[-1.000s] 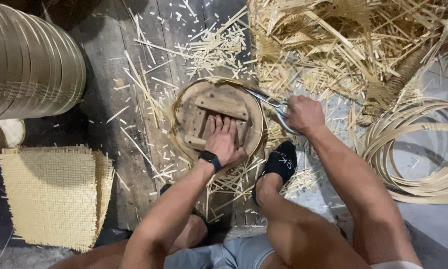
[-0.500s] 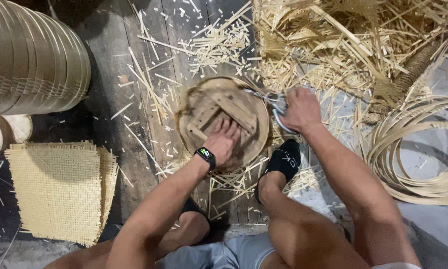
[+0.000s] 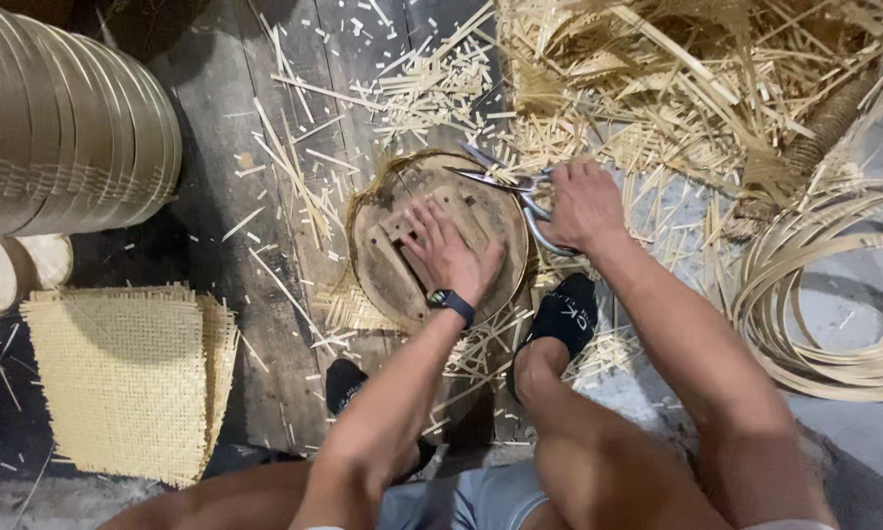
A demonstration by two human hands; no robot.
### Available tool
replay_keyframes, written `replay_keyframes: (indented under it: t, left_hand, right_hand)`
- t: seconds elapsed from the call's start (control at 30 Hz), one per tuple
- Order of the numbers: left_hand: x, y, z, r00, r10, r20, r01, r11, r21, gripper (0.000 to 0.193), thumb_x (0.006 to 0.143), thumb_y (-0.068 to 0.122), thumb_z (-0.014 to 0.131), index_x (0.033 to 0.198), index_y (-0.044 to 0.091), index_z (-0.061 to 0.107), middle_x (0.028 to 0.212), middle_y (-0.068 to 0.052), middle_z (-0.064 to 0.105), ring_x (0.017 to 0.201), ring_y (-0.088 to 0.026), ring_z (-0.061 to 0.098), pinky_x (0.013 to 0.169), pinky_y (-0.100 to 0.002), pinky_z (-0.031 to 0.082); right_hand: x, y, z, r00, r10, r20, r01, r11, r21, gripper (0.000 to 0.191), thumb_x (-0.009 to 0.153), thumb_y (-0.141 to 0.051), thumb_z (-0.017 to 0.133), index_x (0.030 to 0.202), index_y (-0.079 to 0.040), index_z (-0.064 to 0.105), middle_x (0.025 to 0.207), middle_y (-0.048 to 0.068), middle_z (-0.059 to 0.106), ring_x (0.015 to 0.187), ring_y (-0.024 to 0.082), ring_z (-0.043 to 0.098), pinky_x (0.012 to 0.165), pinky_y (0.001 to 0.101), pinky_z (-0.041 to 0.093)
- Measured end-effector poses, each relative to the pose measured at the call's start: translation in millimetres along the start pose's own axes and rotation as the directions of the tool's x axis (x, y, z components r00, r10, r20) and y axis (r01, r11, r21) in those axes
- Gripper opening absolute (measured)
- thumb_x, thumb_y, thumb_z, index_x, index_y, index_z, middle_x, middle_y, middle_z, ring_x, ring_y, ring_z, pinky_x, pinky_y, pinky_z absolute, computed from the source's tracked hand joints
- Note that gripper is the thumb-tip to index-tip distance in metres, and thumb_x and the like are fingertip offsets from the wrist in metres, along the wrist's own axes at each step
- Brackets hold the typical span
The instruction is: The person sits on the floor assembling bamboo steamer trays. They lay a square woven bamboo mat over a round wooden rim, press a wooden block into the center to seat the mat, fold the overhanging edges down, and trim the excess mat with scissors, stacking finished trays aside.
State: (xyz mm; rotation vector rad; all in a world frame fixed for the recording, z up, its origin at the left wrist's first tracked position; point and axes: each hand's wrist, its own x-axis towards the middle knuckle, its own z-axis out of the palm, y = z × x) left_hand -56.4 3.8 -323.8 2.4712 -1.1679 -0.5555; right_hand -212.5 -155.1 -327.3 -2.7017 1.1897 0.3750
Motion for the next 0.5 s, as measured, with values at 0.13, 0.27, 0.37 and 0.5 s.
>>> replay_keyframes:
  t: [0.13,0.27,0.37,0.5]
  left_hand:
    - [-1,-15,3,0.995,0.099,0.025,-0.100,0.995,0.009,0.133,0.059,0.049,0.086,0.158,-0.003,0.013,0.168,-0.027,0.006,0.156,-0.043,0.001,0.124,-0.065,0.004]
    - [-6,-35,-4,0.965,0.242,0.099,-0.230,0.967,-0.112,0.128,0.061,0.036,0.086,0.163,0.002,0.016,0.172,-0.022,0.011,0.160,-0.041,0.006,0.124,-0.064,0.006]
    - [-5,-36,-4,0.944,0.315,0.102,-0.300,0.944,-0.140,0.129,0.061,0.035,0.087,0.163,0.002,0.015,0.171,-0.022,0.010,0.160,-0.042,0.007,0.124,-0.066,0.007]
    - [-2,-49,-10,0.883,0.428,0.193,-0.409,0.903,-0.128,0.130,0.059,0.038,0.086,0.162,0.003,0.015,0.172,-0.020,0.011,0.160,-0.041,0.006,0.125,-0.067,0.007]
  right_hand:
    - [1,14,-1,0.912,0.135,0.387,-0.183,0.979,0.091,0.038,0.090,-0.029,0.059,0.118,-0.005,0.065,0.109,0.017,0.069,0.097,0.031,0.071,0.082,0.0456,0.060]
    - [-27,28,0,0.979,0.072,0.190,-0.092,0.991,0.099,0.048,0.088,-0.048,0.068,0.109,-0.005,0.066,0.099,0.017,0.066,0.094,0.031,0.065,0.083,0.0467,0.055]
    - [-17,13,6,0.993,0.066,0.097,-0.074,0.994,0.085,0.051,0.082,-0.045,0.071,0.111,-0.003,0.065,0.096,0.019,0.064,0.088,0.032,0.064,0.077,0.0449,0.055]
    - [-5,10,11,0.940,0.109,0.323,-0.143,0.986,0.083,0.042,0.092,-0.036,0.060,0.119,-0.006,0.068,0.106,0.017,0.069,0.096,0.026,0.069,0.087,0.0417,0.058]
